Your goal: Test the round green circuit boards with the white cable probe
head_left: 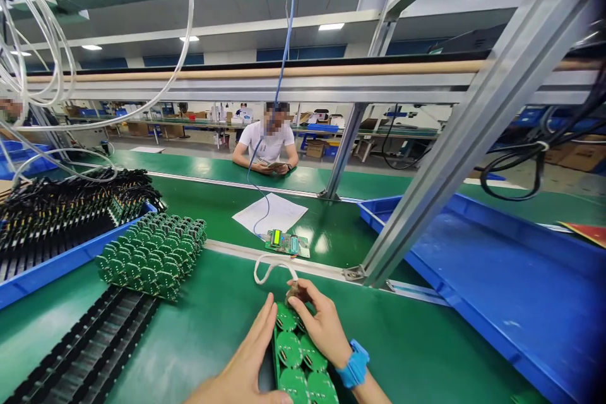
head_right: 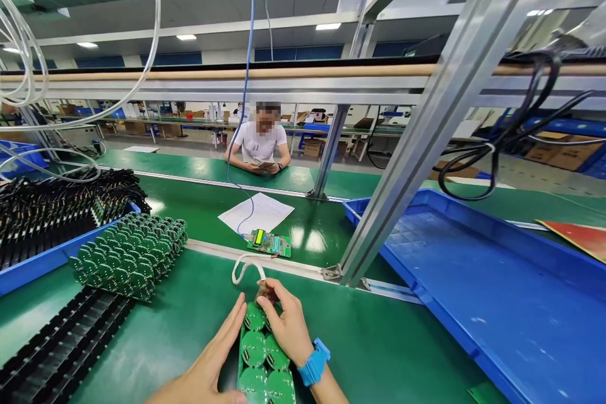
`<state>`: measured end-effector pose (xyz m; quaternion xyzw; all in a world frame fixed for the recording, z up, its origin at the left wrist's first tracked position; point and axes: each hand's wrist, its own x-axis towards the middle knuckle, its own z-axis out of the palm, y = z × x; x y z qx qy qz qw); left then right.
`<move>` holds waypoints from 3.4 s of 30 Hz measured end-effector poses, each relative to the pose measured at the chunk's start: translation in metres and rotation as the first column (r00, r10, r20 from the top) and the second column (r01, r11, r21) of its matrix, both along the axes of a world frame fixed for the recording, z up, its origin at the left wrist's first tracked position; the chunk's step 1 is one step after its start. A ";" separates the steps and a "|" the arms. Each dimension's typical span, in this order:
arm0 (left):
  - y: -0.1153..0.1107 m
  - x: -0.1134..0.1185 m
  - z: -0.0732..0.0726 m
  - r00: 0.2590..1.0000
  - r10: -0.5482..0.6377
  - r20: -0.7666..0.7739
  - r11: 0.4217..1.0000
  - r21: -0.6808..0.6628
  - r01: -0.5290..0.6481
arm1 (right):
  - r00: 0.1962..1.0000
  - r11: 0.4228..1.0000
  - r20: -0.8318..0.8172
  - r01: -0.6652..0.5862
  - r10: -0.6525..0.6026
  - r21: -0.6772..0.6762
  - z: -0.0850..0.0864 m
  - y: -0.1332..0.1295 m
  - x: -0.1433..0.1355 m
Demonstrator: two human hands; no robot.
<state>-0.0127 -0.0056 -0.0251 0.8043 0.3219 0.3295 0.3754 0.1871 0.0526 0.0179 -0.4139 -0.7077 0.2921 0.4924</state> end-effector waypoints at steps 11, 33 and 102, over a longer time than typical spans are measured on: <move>-0.004 -0.001 0.020 0.999 -0.006 -0.038 1.000 -0.007 0.006 | 1.000 1.000 0.008 -0.005 0.005 -0.018 0.003 -0.002 0.000; -0.002 0.000 0.022 0.999 -0.002 -0.034 1.000 -0.002 0.002 | 0.998 0.999 0.057 0.009 -0.006 -0.044 0.024 -0.010 0.007; -0.006 0.000 0.024 0.994 -0.021 -0.104 0.997 0.074 0.029 | 0.998 0.998 0.054 0.036 -0.039 0.059 0.010 -0.049 0.005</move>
